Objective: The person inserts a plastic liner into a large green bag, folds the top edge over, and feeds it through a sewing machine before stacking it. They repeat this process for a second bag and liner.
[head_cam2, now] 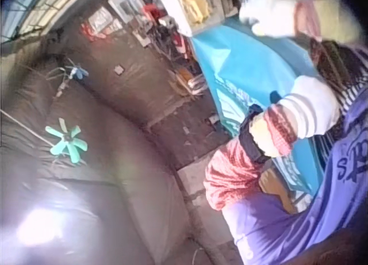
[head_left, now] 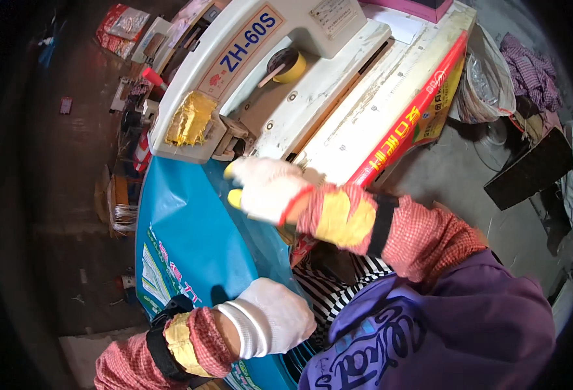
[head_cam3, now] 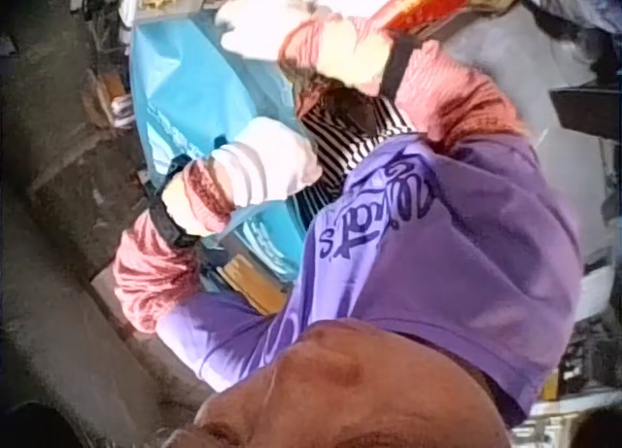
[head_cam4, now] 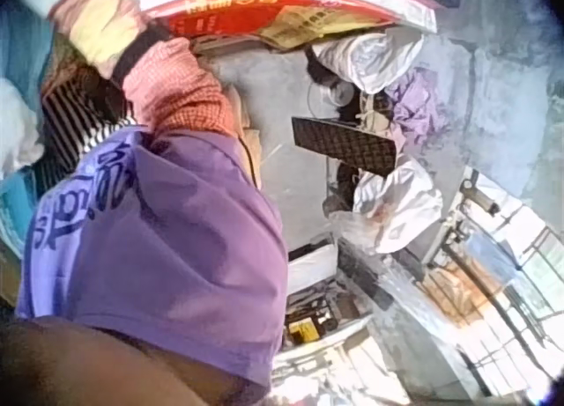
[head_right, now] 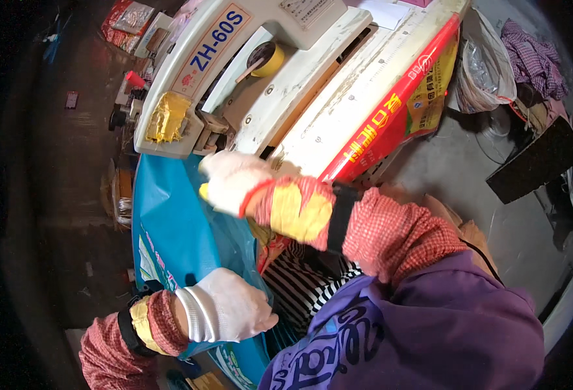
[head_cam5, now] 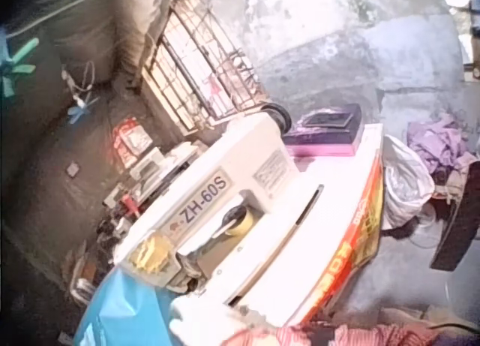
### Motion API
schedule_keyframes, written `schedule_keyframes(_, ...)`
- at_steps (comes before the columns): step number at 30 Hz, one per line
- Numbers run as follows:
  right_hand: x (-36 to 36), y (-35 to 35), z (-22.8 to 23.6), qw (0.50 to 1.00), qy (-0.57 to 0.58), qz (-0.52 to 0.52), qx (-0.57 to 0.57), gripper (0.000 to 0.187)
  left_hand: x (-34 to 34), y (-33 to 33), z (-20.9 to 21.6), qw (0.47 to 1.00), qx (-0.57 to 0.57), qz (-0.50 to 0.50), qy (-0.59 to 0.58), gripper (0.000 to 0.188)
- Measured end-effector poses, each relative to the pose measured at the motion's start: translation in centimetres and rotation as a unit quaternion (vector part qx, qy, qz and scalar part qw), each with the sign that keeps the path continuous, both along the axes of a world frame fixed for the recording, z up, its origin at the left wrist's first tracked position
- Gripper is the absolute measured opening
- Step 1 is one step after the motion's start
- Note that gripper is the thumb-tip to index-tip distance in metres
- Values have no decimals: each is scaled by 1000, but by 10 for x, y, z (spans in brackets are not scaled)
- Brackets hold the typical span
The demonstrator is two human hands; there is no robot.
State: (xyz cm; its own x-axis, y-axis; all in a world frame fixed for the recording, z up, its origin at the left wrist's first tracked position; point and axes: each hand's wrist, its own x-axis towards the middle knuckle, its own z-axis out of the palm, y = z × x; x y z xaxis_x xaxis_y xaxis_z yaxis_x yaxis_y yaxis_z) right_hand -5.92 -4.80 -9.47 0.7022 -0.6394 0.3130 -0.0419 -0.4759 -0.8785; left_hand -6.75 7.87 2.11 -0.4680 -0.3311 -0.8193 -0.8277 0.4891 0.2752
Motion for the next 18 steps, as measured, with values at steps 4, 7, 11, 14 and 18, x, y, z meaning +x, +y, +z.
schedule_keyframes(4,18,9,6,938,333,97,10,46,-2,-3,-4,998,47,-32,-36,12)
schedule_keyframes(7,45,29,-26,905,362,44,-221,37,-5,-3,-7,998,14,-50,-25,13)
schedule_keyframes(11,79,38,-61,942,285,-28,-177,27,2,-14,-7,996,-24,-50,-67,20)
schedule_keyframes(14,80,34,-54,946,279,18,-166,31,5,-45,10,983,2,6,-181,39)
schedule_keyframes(18,50,35,-30,925,324,107,-166,38,19,-65,56,924,52,10,-379,40)
